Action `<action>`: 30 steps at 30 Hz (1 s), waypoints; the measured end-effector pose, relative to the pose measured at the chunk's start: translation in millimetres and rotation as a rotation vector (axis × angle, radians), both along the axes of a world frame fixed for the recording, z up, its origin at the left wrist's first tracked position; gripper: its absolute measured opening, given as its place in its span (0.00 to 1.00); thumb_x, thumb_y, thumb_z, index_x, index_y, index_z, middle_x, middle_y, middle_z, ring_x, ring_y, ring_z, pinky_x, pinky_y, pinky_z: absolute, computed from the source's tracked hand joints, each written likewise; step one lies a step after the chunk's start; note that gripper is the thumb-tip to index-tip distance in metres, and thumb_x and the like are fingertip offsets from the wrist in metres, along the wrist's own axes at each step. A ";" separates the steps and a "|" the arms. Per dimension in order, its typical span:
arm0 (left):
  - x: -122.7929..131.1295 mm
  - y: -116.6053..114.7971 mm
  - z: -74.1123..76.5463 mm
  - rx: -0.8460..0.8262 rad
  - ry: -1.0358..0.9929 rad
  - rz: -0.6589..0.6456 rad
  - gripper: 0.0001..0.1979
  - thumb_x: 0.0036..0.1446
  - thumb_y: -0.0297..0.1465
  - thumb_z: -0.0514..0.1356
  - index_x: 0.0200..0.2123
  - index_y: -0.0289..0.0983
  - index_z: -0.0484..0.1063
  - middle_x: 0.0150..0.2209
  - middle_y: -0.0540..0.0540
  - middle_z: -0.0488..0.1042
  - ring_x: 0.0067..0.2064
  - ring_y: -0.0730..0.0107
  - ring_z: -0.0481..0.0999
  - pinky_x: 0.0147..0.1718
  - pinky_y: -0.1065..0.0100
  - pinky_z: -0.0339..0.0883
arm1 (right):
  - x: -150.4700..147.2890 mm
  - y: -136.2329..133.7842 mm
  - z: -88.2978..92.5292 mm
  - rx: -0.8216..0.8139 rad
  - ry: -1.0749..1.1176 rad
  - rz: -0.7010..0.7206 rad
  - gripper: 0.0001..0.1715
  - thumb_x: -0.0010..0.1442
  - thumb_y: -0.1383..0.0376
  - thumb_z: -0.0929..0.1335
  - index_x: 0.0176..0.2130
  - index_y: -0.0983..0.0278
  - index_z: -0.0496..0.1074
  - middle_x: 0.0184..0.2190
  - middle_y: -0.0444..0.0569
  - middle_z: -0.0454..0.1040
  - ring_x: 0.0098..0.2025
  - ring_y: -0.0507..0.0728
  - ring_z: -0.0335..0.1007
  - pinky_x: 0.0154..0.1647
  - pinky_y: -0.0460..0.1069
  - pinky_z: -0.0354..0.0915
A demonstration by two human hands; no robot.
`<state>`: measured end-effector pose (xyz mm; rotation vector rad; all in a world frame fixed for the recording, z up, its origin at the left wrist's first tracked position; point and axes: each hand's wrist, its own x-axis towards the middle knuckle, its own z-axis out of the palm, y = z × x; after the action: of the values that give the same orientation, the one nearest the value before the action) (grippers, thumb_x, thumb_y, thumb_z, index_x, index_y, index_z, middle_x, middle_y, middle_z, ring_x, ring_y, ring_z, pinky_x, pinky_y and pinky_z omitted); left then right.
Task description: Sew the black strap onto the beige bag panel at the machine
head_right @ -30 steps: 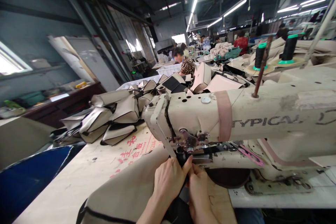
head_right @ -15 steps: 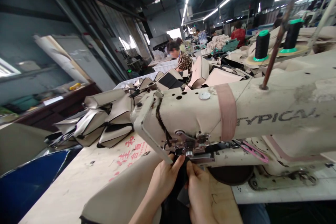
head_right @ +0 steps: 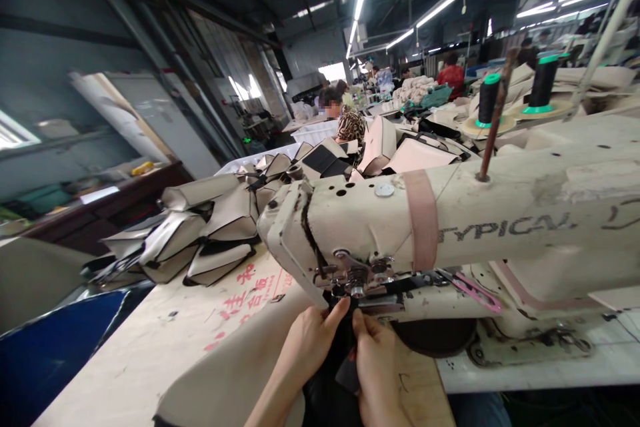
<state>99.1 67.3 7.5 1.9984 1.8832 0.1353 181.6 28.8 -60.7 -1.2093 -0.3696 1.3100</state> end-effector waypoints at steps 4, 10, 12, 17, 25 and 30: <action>-0.2 -1.6 -5.7 0.012 -0.063 0.040 0.28 0.57 0.49 0.43 0.20 0.35 0.67 0.22 0.44 0.71 0.25 0.67 0.71 0.21 0.72 0.51 | 0.6 -1.3 0.4 -0.029 0.117 0.020 0.22 0.41 0.47 0.71 0.19 0.64 0.69 0.11 0.40 0.56 0.15 0.48 0.49 0.17 0.44 0.45; -1.3 -1.9 -8.5 0.031 -0.139 0.060 0.27 0.57 0.49 0.44 0.19 0.35 0.66 0.19 0.47 0.68 0.23 0.70 0.67 0.21 0.72 0.48 | 1.6 -3.9 2.9 -0.015 0.108 -0.018 0.21 0.42 0.50 0.72 0.20 0.65 0.69 0.12 0.39 0.56 0.15 0.47 0.49 0.16 0.43 0.45; -1.3 -2.0 -8.4 0.039 -0.141 0.060 0.27 0.57 0.48 0.44 0.19 0.35 0.66 0.19 0.47 0.67 0.23 0.70 0.67 0.21 0.72 0.48 | 2.5 -3.9 4.0 -0.007 0.095 -0.022 0.20 0.43 0.51 0.72 0.20 0.65 0.69 0.11 0.39 0.56 0.14 0.48 0.50 0.15 0.44 0.46; -0.9 -2.8 -8.1 0.041 -0.158 0.063 0.26 0.57 0.48 0.45 0.19 0.35 0.65 0.19 0.47 0.67 0.23 0.70 0.67 0.21 0.72 0.48 | 3.0 -3.5 5.4 -0.009 0.055 -0.031 0.19 0.46 0.53 0.70 0.19 0.65 0.68 0.11 0.41 0.57 0.14 0.49 0.51 0.15 0.45 0.47; -2.4 -0.5 -6.4 0.014 -0.162 0.056 0.25 0.56 0.47 0.46 0.19 0.36 0.66 0.19 0.48 0.67 0.23 0.70 0.67 0.21 0.72 0.49 | 2.0 0.0 3.1 -0.029 0.023 -0.033 0.19 0.47 0.52 0.69 0.19 0.65 0.68 0.12 0.42 0.58 0.14 0.49 0.52 0.14 0.45 0.49; -1.9 1.3 -4.5 0.022 -0.148 0.063 0.25 0.56 0.47 0.46 0.19 0.36 0.67 0.19 0.48 0.67 0.24 0.69 0.67 0.21 0.72 0.48 | 4.1 0.2 3.8 -0.034 -0.018 -0.025 0.19 0.47 0.52 0.68 0.18 0.64 0.68 0.11 0.43 0.58 0.14 0.50 0.52 0.14 0.45 0.48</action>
<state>97.2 68.6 3.0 1.8885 1.8580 0.3138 185.6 29.0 -56.8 -1.2511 -0.3457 1.2893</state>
